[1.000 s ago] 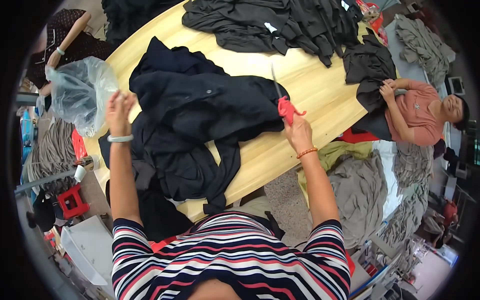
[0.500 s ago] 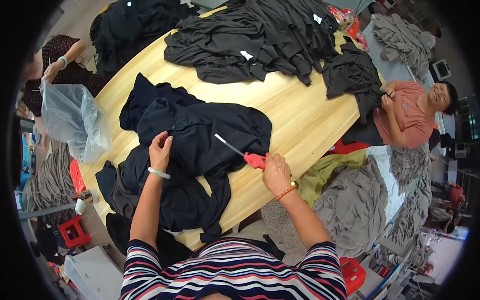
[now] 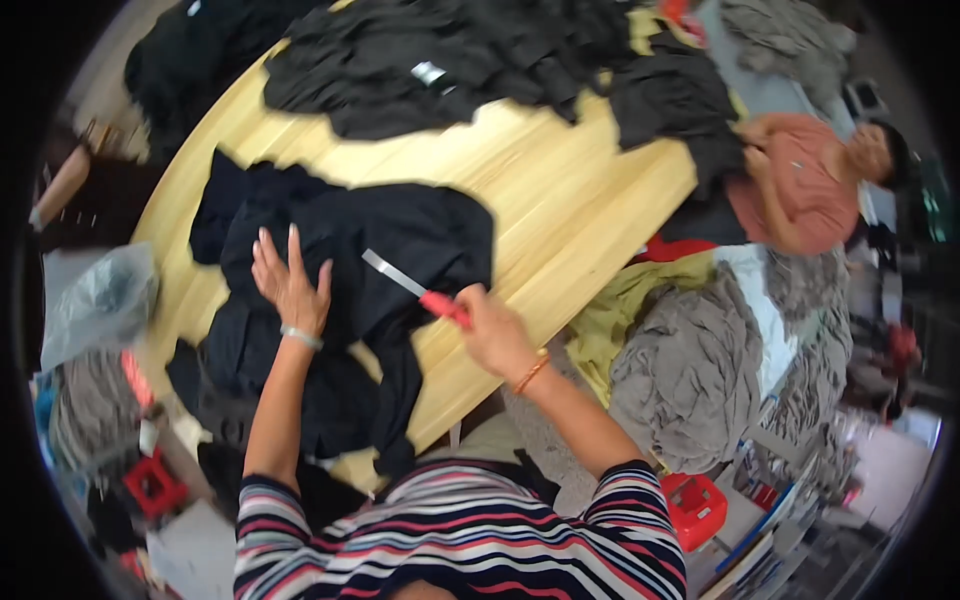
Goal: Trimming loose threads from black garments using a pair of scissors on a large work table.
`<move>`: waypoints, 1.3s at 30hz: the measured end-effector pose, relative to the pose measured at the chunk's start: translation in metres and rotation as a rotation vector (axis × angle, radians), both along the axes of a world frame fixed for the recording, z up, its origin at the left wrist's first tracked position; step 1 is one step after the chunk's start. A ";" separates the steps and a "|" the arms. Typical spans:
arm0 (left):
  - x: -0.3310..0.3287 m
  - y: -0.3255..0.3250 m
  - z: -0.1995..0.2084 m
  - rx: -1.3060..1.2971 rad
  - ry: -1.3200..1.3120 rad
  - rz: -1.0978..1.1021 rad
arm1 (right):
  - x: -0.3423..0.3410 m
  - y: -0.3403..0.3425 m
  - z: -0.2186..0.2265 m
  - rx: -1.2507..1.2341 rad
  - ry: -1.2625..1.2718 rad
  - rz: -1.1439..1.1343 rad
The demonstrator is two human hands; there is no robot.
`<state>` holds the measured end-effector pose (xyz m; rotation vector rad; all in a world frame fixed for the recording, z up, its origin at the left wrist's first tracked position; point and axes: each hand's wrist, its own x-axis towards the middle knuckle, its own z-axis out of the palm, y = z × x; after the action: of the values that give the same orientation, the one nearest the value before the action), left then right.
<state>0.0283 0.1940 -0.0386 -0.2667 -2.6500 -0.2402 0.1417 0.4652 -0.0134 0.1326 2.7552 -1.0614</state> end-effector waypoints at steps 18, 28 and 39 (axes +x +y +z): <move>-0.014 -0.018 -0.067 -0.172 -0.520 -0.097 | -0.007 -0.014 -0.021 -0.065 0.123 0.310; -0.012 -0.006 -0.059 -0.240 -0.581 -0.054 | 0.016 -0.008 -0.017 0.027 0.112 0.279; -0.033 -0.005 -0.051 -0.077 -0.339 -0.137 | -0.011 0.024 0.028 -0.169 0.106 0.000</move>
<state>-0.0049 0.1886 -0.0891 -0.4716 -2.9835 -0.2460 0.1307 0.4896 0.0144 0.0540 2.7402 -1.3311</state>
